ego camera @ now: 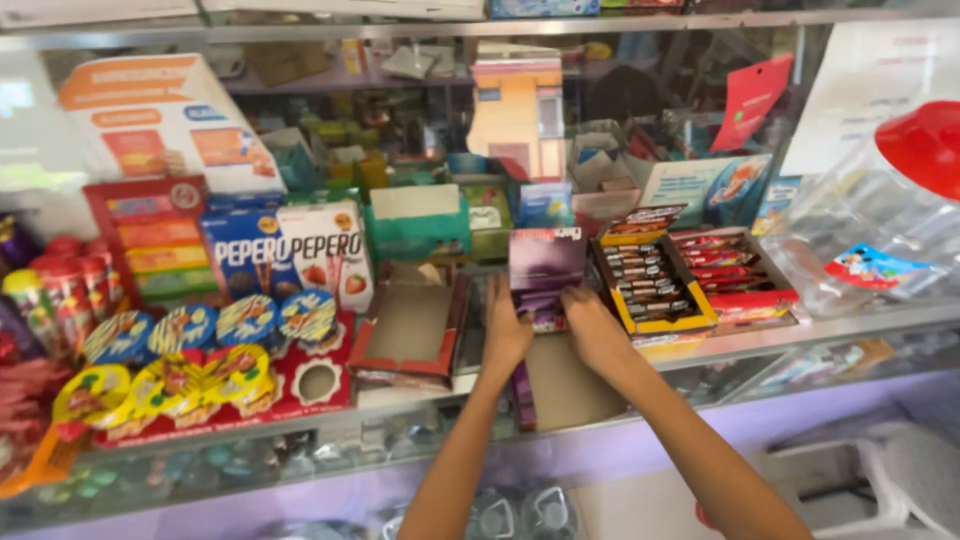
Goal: Restocking and organizing various candies and chocolates from a bulk box into display boxes on a grocery shelf.
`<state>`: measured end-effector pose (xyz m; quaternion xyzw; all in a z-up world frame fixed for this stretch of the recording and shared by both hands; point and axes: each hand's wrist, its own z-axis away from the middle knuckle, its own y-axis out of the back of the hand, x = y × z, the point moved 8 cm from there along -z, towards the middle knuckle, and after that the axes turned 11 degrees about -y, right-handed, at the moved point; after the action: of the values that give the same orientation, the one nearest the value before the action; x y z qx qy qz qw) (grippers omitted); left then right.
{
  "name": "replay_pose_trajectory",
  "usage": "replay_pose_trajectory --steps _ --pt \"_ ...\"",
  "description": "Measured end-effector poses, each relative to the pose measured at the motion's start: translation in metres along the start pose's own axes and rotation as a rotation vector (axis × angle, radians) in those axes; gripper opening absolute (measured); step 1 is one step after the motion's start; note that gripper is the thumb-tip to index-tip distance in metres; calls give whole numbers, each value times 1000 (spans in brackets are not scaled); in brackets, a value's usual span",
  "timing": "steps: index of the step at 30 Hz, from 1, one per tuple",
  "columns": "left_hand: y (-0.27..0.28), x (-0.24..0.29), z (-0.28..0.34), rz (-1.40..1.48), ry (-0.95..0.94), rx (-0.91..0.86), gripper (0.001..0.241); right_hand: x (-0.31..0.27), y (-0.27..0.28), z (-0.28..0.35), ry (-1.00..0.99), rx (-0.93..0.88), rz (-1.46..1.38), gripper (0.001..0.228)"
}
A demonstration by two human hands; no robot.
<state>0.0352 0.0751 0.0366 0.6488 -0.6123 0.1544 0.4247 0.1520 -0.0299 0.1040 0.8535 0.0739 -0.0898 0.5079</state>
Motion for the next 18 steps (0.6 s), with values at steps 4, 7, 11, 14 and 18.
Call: replay_pose_trajectory --steps 4,7,11,14,18 --pt "20 30 -3 12 -6 11 89 -21 38 8 -180 -46 99 41" --pt "29 47 17 74 -6 -14 88 -11 26 19 -153 -57 199 52" --pt "31 62 38 163 0 -81 92 -5 1 20 -125 -110 382 59" --pt "28 57 34 163 16 -92 94 -6 -4 11 -123 -127 482 60" --pt "15 46 23 118 6 -58 92 9 -31 6 -62 -100 674 59"
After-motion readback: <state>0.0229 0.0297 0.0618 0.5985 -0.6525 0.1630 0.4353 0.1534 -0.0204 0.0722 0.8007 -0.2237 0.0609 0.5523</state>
